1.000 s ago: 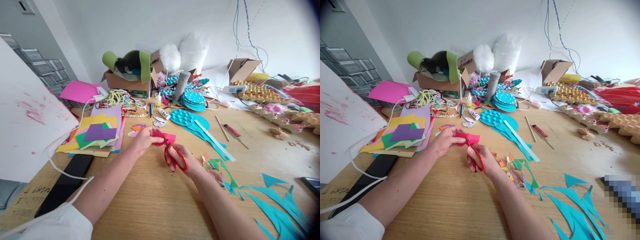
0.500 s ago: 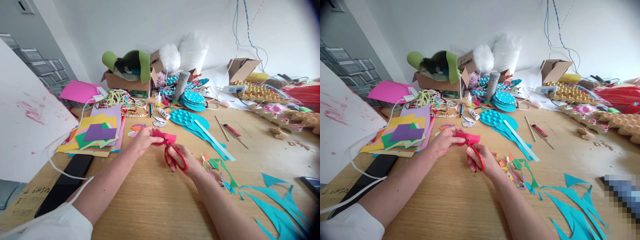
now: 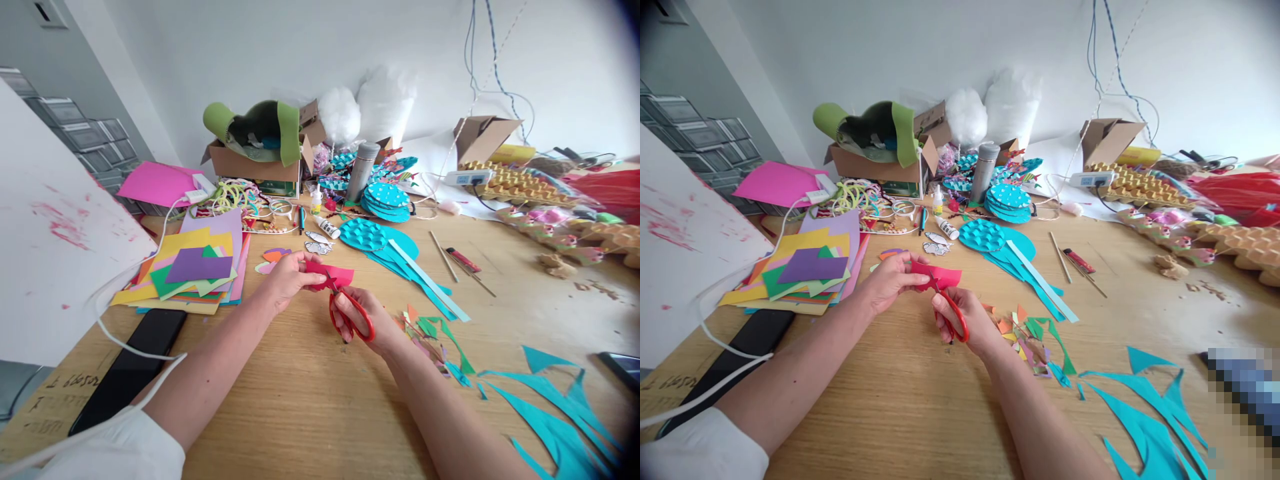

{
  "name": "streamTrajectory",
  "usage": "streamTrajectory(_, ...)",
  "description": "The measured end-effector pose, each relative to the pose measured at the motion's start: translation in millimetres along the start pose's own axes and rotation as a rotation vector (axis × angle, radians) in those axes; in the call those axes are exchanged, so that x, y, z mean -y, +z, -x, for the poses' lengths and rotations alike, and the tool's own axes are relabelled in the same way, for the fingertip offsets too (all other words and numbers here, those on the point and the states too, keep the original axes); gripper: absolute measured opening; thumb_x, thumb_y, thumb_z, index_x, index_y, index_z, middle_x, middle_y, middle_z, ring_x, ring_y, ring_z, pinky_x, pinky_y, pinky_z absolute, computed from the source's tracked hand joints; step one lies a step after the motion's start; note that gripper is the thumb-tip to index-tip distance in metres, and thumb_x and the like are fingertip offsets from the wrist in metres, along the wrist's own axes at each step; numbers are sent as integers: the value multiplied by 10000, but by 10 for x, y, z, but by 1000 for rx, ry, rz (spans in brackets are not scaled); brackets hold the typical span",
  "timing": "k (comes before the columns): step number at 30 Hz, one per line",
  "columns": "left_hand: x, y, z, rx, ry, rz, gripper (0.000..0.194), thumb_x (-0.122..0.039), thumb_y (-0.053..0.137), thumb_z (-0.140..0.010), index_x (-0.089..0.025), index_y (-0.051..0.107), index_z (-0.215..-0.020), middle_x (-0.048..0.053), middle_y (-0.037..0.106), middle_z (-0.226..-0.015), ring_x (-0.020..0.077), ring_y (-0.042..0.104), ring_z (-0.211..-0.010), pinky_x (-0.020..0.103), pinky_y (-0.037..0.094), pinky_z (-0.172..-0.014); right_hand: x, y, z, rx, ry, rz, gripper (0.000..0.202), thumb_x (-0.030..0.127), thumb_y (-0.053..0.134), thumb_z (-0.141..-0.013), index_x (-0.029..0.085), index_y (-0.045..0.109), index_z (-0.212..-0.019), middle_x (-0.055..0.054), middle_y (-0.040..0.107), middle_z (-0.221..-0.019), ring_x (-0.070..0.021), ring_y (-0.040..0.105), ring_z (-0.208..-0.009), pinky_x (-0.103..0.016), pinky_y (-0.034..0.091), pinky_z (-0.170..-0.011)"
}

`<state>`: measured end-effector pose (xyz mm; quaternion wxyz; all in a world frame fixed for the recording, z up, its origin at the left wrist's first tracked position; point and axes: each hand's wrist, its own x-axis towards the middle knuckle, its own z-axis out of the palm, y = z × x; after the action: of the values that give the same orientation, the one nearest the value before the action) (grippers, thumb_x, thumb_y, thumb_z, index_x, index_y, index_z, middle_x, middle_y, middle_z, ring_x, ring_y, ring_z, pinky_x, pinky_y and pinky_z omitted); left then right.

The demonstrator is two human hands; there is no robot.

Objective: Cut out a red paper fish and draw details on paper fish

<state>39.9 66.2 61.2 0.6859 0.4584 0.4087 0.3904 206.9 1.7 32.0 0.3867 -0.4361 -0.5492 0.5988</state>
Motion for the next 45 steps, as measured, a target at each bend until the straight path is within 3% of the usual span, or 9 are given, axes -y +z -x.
streamTrajectory(12,-6,-7,0,25,1,-41,439,-110,789,-546,-136,566,-923,-5,662,-653,99,595,-542,222,424,-571,36,6,0,-19,51,-4,505,667,597,-768,181,478,-695,24,553,-556,-82,492,-370,-203,332,-354)
streamTrajectory(45,-3,-15,1,25,12,-73,390,-113,762,-558,-145,593,-908,-3,646,-698,97,575,-573,234,416,-584,9,-3,-6,-6,44,-5,487,647,591,-787,182,482,-690,20,556,-561,-85,502,-382,-203,348,-365)
